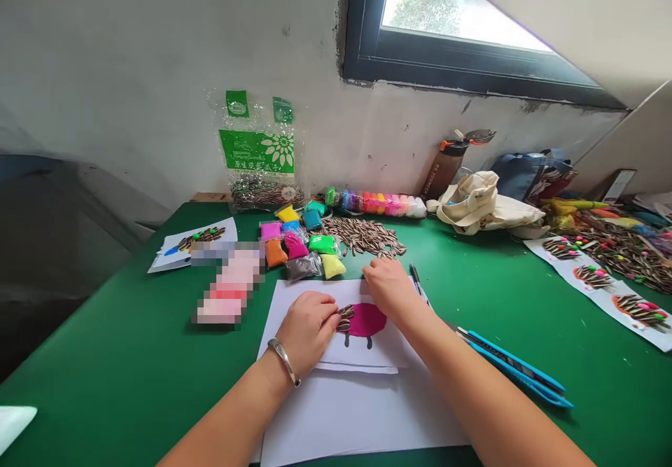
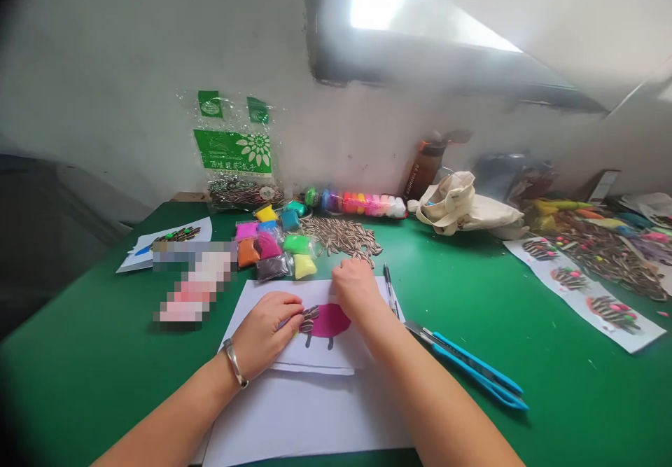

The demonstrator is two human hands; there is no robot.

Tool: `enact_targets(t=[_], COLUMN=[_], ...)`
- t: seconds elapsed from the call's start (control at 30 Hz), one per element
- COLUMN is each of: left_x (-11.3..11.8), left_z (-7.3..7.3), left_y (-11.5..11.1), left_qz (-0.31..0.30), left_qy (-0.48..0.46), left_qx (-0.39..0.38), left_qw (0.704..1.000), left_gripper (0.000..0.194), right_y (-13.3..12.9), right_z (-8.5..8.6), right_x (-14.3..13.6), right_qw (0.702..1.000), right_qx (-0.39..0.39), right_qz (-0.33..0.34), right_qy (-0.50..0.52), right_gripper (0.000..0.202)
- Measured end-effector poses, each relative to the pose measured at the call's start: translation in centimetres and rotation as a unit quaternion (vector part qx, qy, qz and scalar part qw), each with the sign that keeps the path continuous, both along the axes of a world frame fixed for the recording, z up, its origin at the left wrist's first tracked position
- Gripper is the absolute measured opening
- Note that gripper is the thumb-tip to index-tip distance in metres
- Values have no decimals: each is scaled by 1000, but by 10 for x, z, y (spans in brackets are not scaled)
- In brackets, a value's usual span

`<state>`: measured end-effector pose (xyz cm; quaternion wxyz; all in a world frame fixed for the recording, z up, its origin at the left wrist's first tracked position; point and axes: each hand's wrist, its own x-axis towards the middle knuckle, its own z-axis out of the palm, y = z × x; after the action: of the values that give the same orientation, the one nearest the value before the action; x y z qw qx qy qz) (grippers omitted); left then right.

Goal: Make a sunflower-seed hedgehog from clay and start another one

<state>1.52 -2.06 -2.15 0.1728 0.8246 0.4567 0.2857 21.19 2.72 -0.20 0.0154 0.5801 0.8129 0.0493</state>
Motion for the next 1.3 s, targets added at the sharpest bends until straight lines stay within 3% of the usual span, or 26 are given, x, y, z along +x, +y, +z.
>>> enact_targets(t=[0.53, 0.6, 0.63, 0.73, 0.83, 1.1, 1.3], left_x=[1, 1, 1, 1, 1, 1, 2], left_z=[3, 3, 3, 3, 3, 6, 6], left_y=[1, 1, 1, 1, 1, 1, 1], left_qz=[-12, -15, -15, -14, -11, -13, -14], left_qy=[11, 12, 13, 7, 0, 4, 2], left_qx=[-1, 0, -2, -7, -9, -11, -7], left_qw=[1000, 1000, 1000, 1000, 1000, 1000, 1000], left_gripper=[20, 21, 20, 19, 19, 18, 18], right_y=[2, -11, -20, -47, -63, -62, -62], right_z=[8, 8, 8, 2, -4, -8, -9], right_x=[-15, -13, -11, -5, -2, -9, -11], right_qw=[1000, 998, 990, 939, 909, 907, 924], right_qx=[12, 21, 27, -22, -48, -57, -53], right_qz=[5, -11, -20, 9, -1, 7, 24], right_qy=[23, 66, 140, 343, 414, 417, 377], right_gripper=[18, 22, 24, 23, 20, 19, 19])
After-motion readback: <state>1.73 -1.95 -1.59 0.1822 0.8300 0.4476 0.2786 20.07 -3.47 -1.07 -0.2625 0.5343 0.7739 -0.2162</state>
